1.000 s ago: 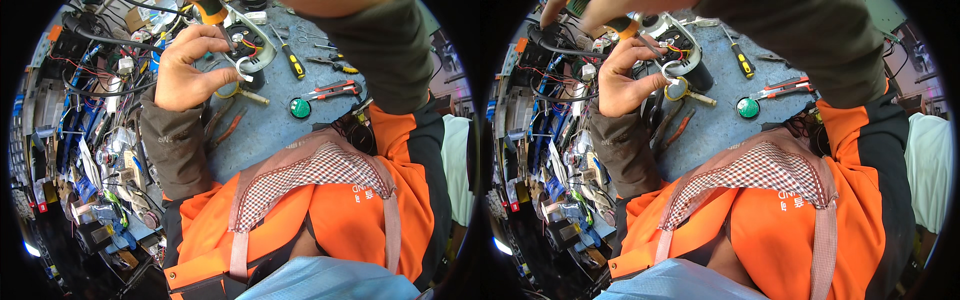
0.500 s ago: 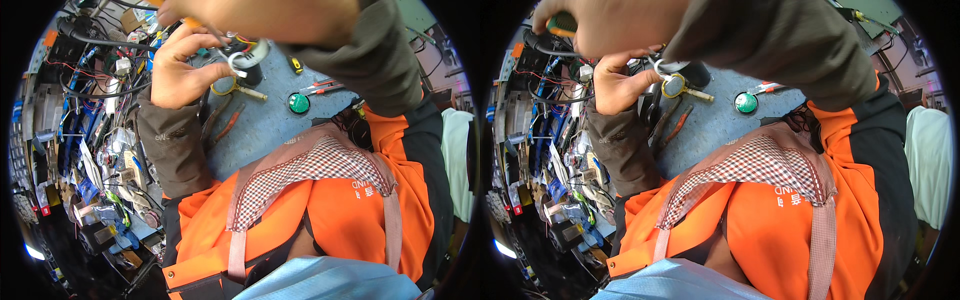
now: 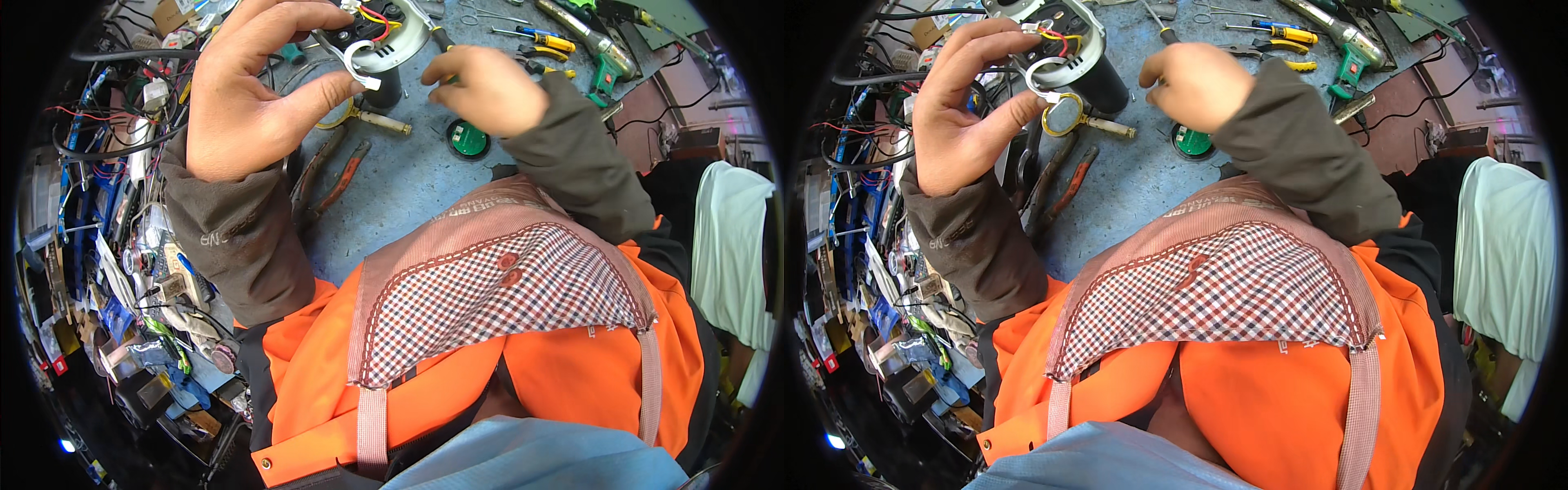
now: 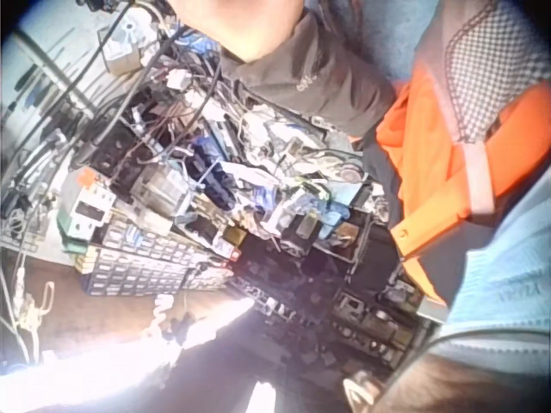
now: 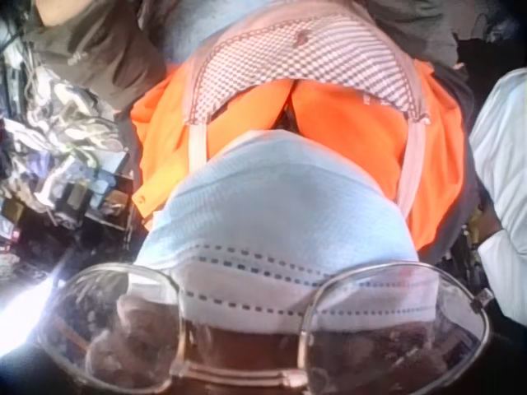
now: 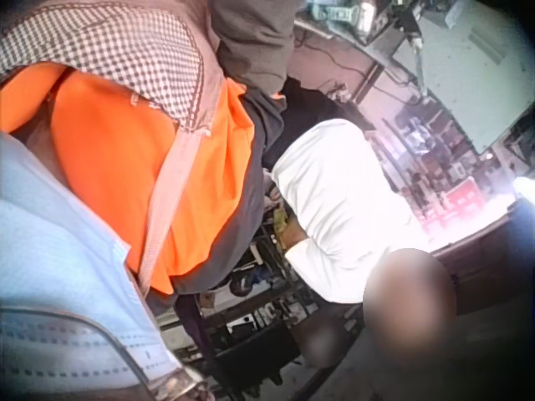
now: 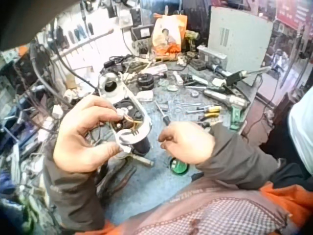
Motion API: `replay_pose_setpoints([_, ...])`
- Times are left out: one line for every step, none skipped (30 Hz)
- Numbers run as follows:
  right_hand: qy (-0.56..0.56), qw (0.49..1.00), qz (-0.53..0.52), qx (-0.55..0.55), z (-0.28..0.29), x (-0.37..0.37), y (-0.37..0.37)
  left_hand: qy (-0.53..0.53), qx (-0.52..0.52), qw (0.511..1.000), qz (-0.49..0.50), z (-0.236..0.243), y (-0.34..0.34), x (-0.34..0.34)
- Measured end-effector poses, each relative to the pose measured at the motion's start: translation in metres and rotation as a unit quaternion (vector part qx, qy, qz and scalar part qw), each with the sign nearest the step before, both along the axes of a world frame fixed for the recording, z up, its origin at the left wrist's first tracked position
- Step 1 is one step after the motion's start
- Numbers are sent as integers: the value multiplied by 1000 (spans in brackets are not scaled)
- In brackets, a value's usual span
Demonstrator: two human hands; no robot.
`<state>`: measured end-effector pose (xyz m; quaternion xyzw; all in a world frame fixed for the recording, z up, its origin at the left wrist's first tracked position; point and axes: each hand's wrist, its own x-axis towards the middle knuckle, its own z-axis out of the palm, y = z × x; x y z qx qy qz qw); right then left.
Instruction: The person assembles and tests a small electronic device on a cluttered workbench. They connect wires, use a screwdriver to secure components, and test a circular module that lights up with blue LEDs. The person then uses a multimeter to check continuity on a small connector.
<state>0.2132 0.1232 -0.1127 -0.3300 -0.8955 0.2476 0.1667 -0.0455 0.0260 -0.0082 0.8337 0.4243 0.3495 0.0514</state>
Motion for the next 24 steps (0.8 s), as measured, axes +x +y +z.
replay_pose_setpoints([-21,1000,-16,0,-5,-6,-4,-21,-15,1000,1,3,-1,2])
replay_pose_setpoints([-52,998,-13,14,-9,-15,-2,-40,-26,999,9,3,-4,2])
replay_pose_setpoints([-61,998,-14,27,-12,-23,0,-37,-28,999,8,4,-6,1])
replay_pose_setpoints([-72,996,-13,43,-13,-30,4,-39,-19,999,-6,4,-5,-3])
replay_pose_setpoints([-56,998,-22,35,-16,-35,6,-41,-9,999,-20,5,-4,-8])
replay_pose_setpoints([-81,996,-22,15,-14,-35,7,-42,0,998,-35,6,-3,-10])
replay_pose_setpoints([-104,994,-17,-4,-11,-38,7,-44,-3,999,-25,7,-5,-13])
replay_pose_setpoints([-128,991,-13,-23,-8,-41,7,-66,-9,998,-11,6,-4,-16])
replay_pose_setpoints([-109,994,-12,-21,-10,-41,9,-87,-16,996,3,4,-2,-19])
replay_pose_setpoints([-76,997,-20,-6,-17,-41,8,-108,-25,994,14,2,-3,-19])
replay_pose_setpoints([-82,996,-25,-4,-19,-41,9,-117,-23,992,29,3,-4,-18])
replay_pose_setpoints([-89,996,-30,-3,-20,-41,8,-123,-18,992,33,1,-4,-19])
replay_pose_setpoints([-87,996,-23,-6,-20,-40,9,-127,-14,991,36,-1,-2,-21])
replay_pose_setpoints([-85,996,-16,-8,-22,-40,9,-132,-10,990,39,-3,-1,-23])
replay_pose_setpoints([-84,996,-10,-11,-22,-39,10,-138,-5,989,42,-4,0,-23])
replay_pose_setpoints([-81,997,-7,-16,-23,-39,9,-147,-6,988,42,-5,-2,-24])
replay_pose_setpoints([-78,997,-4,-21,-21,-40,10,-156,-7,987,42,-6,-1,-26])
replay_pose_setpoints([-76,997,-1,-26,-20,-42,11,-166,-9,985,42,-6,-1,-29])
replay_pose_setpoints([-72,997,-8,-15,-21,-45,12,-157,0,987,45,-7,1,-31])
replay_pose_setpoints([-68,997,-10,-21,-23,-46,13,-146,4,988,39,-9,3,-34])
replay_pose_setpoints([-62,998,-12,-20,-24,-45,12,-150,2,988,37,-10,4,-31])
replay_pose_setpoints([-56,998,-12,-16,-24,-46,12,-154,4,987,36,-10,4,-31])
replay_pose_setpoints([-55,998,-15,-7,-25,-45,11,-143,4,989,36,-11,4,-30])
replay_pose_setpoints([-55,998,-17,3,-26,-44,10,-133,5,991,36,-13,4,-30])
